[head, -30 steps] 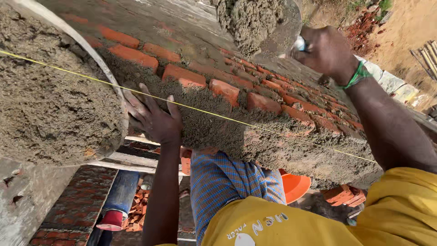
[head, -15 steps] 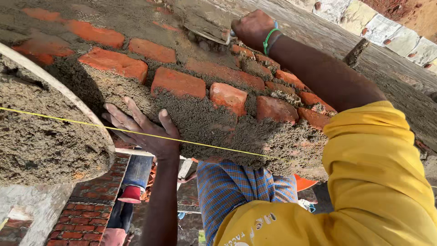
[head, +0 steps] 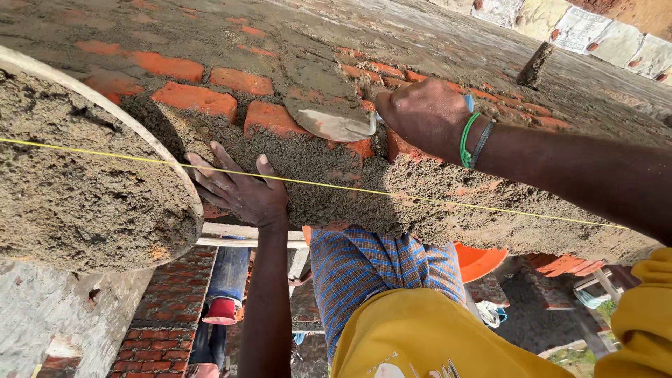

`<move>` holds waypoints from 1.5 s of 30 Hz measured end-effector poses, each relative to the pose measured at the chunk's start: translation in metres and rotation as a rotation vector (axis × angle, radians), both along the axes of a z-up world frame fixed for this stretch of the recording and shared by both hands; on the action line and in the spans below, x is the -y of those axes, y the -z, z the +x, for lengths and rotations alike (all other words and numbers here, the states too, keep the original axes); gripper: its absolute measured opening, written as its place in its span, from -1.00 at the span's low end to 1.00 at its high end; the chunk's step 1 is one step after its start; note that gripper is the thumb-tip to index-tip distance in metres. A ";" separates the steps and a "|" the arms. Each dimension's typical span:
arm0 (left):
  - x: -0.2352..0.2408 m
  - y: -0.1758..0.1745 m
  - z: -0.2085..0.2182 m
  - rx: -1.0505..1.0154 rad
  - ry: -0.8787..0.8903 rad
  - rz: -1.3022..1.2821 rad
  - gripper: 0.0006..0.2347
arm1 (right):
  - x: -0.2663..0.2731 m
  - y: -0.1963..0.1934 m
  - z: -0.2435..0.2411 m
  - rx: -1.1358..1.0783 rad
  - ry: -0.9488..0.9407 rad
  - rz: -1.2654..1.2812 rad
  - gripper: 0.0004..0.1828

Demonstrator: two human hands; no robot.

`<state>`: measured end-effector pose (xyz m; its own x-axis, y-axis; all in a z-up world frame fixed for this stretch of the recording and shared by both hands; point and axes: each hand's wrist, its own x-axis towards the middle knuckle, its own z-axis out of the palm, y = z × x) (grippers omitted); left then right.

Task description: The person applies mortar to a row of bricks using a trowel and then places bricks onto the mortar line. The person also scoops mortar from a bowl and spreads it over the brick layers.

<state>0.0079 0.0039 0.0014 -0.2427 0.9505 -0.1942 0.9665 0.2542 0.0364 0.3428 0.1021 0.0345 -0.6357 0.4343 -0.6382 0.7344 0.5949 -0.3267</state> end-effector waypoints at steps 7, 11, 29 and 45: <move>-0.001 0.004 -0.003 -0.044 0.004 -0.083 -0.33 | -0.002 -0.054 0.055 0.078 0.007 0.100 -0.69; -0.009 -0.004 0.002 0.020 -0.014 -0.072 -0.33 | 0.007 -0.068 0.059 0.191 0.382 0.110 -0.83; 0.019 0.022 -0.001 -0.386 0.061 0.186 -0.25 | 0.083 -0.043 -0.304 -0.490 0.618 -0.274 -0.40; 0.007 0.013 -0.012 0.148 -0.014 0.017 -0.34 | 0.056 -0.068 -0.175 -0.887 0.632 -0.607 -0.47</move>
